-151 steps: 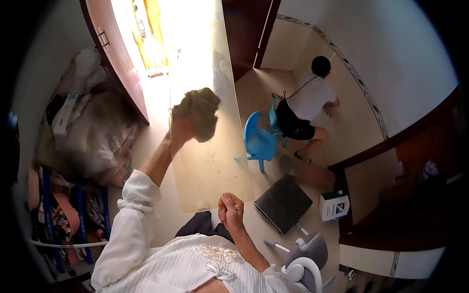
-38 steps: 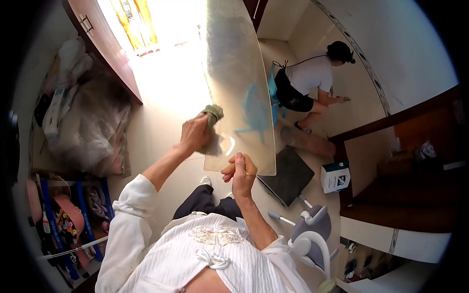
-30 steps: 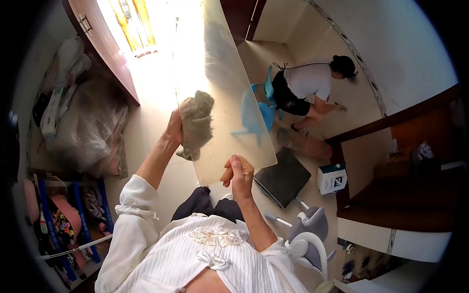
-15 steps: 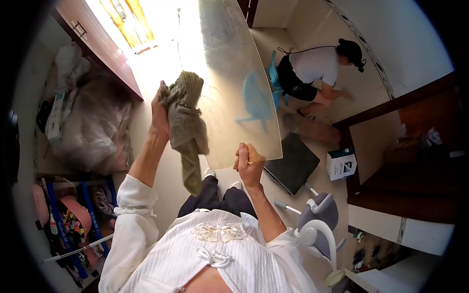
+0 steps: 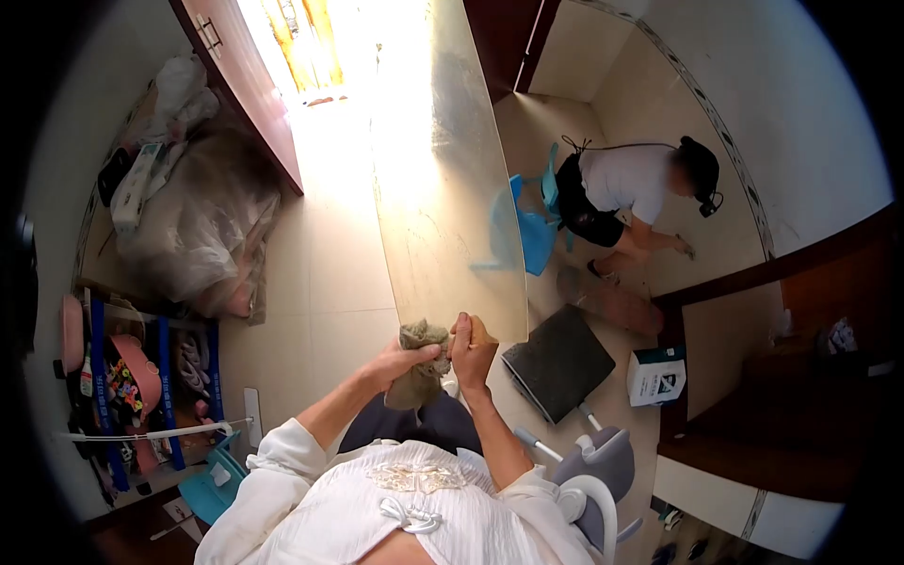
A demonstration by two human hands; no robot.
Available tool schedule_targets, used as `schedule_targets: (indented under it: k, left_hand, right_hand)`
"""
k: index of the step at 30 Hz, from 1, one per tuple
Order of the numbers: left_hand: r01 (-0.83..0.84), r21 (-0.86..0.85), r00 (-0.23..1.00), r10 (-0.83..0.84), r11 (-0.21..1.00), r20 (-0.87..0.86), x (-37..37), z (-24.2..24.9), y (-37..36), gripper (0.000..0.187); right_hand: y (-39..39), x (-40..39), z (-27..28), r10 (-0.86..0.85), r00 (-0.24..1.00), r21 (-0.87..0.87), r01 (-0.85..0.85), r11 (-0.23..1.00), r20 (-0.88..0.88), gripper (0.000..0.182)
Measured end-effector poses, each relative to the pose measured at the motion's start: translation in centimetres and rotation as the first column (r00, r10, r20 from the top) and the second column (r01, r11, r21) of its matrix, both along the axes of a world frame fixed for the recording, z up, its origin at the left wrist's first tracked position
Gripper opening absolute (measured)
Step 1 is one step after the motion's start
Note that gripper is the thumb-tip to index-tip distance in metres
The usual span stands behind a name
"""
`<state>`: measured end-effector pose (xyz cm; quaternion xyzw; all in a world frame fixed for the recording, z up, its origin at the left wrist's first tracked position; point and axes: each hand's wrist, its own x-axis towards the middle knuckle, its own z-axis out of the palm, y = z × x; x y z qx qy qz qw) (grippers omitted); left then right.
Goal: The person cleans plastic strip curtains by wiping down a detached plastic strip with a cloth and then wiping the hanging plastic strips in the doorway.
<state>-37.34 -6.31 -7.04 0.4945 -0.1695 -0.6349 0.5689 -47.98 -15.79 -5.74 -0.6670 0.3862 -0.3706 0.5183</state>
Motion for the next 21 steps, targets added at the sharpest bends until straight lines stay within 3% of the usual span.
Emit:
schedule_targets:
  k: [1,3,4,6,9,14,18,21]
  left_hand:
    - [-0.020,-0.021,1.000,0.020,1.000,0.013,0.4,0.3,-0.6,0.038]
    - [-0.030,0.002,0.992,0.030,1.000,-0.122,1.3,1.7,-0.8,0.045]
    - [-0.119,-0.093,0.978,0.100,0.989,-0.182,2.1,2.6,-1.4,0.045]
    - [-0.312,-0.072,0.829,0.235,0.947,-0.507,5.0,5.1,-3.0,0.041]
    - [-0.199,-0.188,0.934,0.128,0.962,-0.334,11.2,7.0,-5.7,0.040]
    - [-0.198,-0.226,0.955,0.136,0.954,-0.263,19.0,10.5,-13.4,0.035]
    - [-0.107,-0.274,0.993,0.091,0.956,-0.068,27.5,13.4,-21.0,0.032]
    - [-0.082,-0.307,0.997,0.077,0.948,-0.029,33.5,15.2,-26.7,0.037]
  right_hand:
    - [-0.3,-0.2,0.3,0.007,0.999,-0.044,-0.009,0.999,-0.044,0.036]
    - [-0.7,0.1,1.6,0.031,1.000,-0.042,-0.031,0.999,-0.005,0.036]
    - [-0.7,0.4,2.1,0.032,0.999,-0.021,-0.032,0.999,0.025,0.035]
    - [-0.8,0.8,2.8,0.030,0.998,-0.007,-0.030,1.000,0.062,0.034]
    - [-0.9,1.0,2.3,0.073,0.994,0.034,-0.076,0.997,0.078,0.034]
    - [-0.8,-0.2,-0.6,0.102,0.994,0.073,-0.098,0.992,-0.046,0.036]
    - [-1.1,0.9,-3.0,0.044,0.992,0.119,-0.029,0.992,-0.121,0.034]
    - [-1.5,3.1,-5.1,-0.002,0.984,0.140,0.028,0.990,-0.178,0.032]
